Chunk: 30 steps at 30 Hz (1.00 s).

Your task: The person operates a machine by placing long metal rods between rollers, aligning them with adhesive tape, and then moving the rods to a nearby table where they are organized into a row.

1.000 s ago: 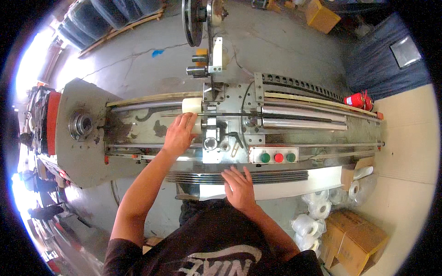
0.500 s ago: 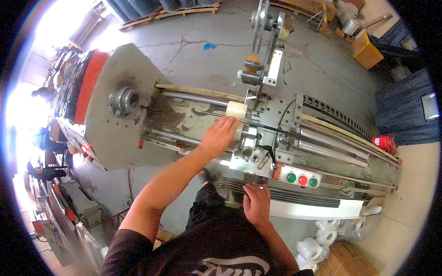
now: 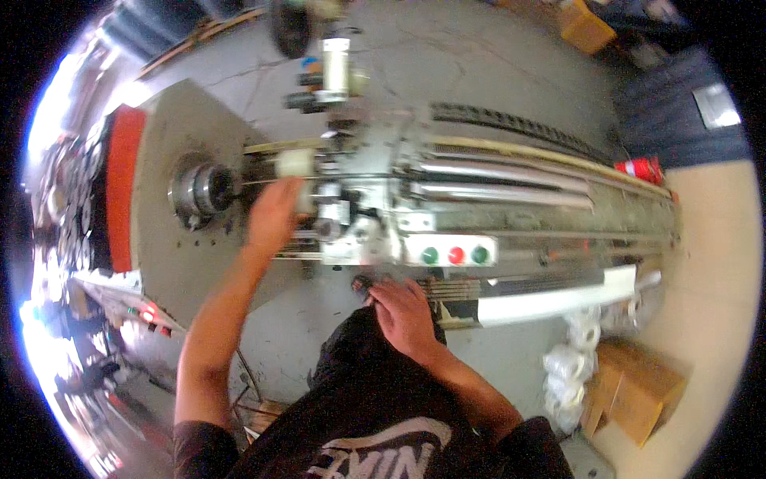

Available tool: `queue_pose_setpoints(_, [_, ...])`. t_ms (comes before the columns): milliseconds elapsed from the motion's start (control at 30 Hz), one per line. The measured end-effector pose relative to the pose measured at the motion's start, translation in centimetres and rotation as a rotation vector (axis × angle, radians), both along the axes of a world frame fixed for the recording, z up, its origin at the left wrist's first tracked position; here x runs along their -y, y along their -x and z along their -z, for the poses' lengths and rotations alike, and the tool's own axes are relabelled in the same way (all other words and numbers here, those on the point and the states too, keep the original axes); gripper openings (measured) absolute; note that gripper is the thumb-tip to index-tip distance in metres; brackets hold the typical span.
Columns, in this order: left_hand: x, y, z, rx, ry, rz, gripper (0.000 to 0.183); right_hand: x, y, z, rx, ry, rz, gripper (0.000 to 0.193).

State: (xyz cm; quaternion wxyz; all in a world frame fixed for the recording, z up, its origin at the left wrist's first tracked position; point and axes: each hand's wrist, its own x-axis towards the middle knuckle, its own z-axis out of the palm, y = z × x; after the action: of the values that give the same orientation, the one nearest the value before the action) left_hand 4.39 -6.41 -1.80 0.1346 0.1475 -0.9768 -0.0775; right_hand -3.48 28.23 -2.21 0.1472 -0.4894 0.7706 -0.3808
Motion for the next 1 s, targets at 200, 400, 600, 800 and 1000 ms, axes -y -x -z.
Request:
queue_pose_setpoints(200, [5.0, -5.4, -2.6, 0.093, 0.043, -0.048, 0.080, 0.9, 0.5, -2.1, -0.131, 0.114, -0.047, 0.051])
queue_pose_setpoints(400, [4.8, -5.2, -2.6, 0.084, 0.040, -0.045, 0.081, 4.5, 2.1, 0.5, -0.297, -0.349, -0.163, 0.058])
queue_pose_setpoints(600, [5.1, -5.3, -2.3, 0.084, 0.009, -0.058, 0.084, 1.3, 18.8, 0.0, -0.444, -0.107, 0.450, 0.070])
queue_pose_setpoints(800, [4.4, -5.2, -1.9, 0.014, 0.038, -0.064, 0.082, -2.1, 27.1, 3.1, -0.461, -0.416, 0.396, 0.085])
queue_pose_setpoints(1000, [3.3, -4.5, -1.5, 0.048, 0.098, -0.192, 0.076, -3.0, 27.2, 4.1, -0.490, -0.408, 0.366, 0.084])
